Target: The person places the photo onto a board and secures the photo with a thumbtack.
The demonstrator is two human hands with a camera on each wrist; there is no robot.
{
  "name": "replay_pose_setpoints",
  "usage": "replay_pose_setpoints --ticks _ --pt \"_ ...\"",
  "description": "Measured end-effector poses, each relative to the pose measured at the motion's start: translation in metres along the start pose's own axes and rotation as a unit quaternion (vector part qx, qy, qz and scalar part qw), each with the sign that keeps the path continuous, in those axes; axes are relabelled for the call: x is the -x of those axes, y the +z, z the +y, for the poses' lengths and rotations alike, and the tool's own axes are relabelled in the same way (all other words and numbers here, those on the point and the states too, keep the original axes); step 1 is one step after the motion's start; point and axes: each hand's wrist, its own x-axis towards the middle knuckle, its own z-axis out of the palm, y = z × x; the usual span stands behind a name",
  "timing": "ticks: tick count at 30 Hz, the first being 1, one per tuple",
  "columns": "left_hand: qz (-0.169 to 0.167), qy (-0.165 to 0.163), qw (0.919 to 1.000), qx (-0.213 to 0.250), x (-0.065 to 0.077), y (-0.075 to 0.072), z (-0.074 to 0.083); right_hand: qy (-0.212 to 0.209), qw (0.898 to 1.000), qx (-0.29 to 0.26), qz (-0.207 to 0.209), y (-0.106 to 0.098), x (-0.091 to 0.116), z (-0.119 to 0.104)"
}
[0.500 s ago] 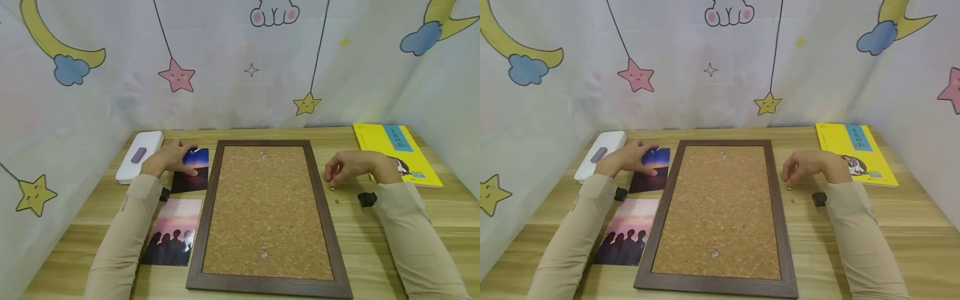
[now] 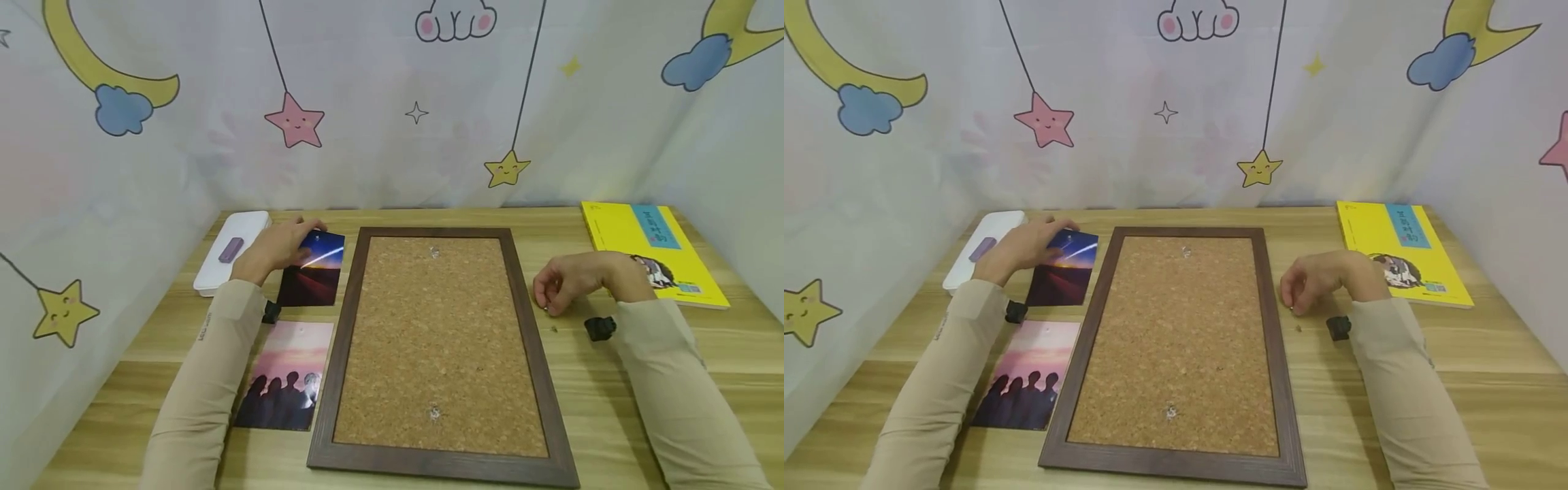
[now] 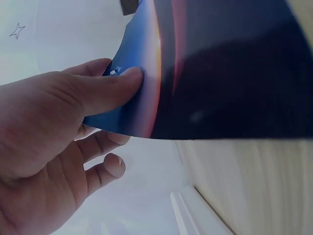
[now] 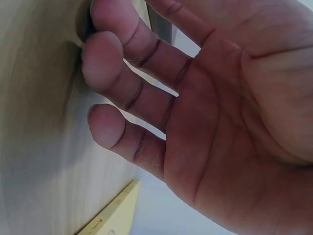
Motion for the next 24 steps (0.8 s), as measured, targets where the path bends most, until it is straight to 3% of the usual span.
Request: replay_pose_setpoints --ticks 8,14,19,24 --pt "0.033 0.033 0.997 0.061 -0.001 -0.005 0.0 0.01 1.0 0.009 0.005 0.001 0.001 0.001" --pt "0.064 0.038 0.9933 0.089 0.005 -0.016 -0.002 -0.004 1.0 0.015 0.021 -0.001 0.004 0.002" --pt "0.079 0.035 0.9862 0.141 0.012 -0.029 -0.004 -0.034 0.997 0.02 0.064 -0.007 0.014 0.002" --pt "0.084 0.022 0.982 0.168 0.017 -0.042 -0.003 -0.03 0.991 0.021 0.132 -0.013 0.028 0.0"
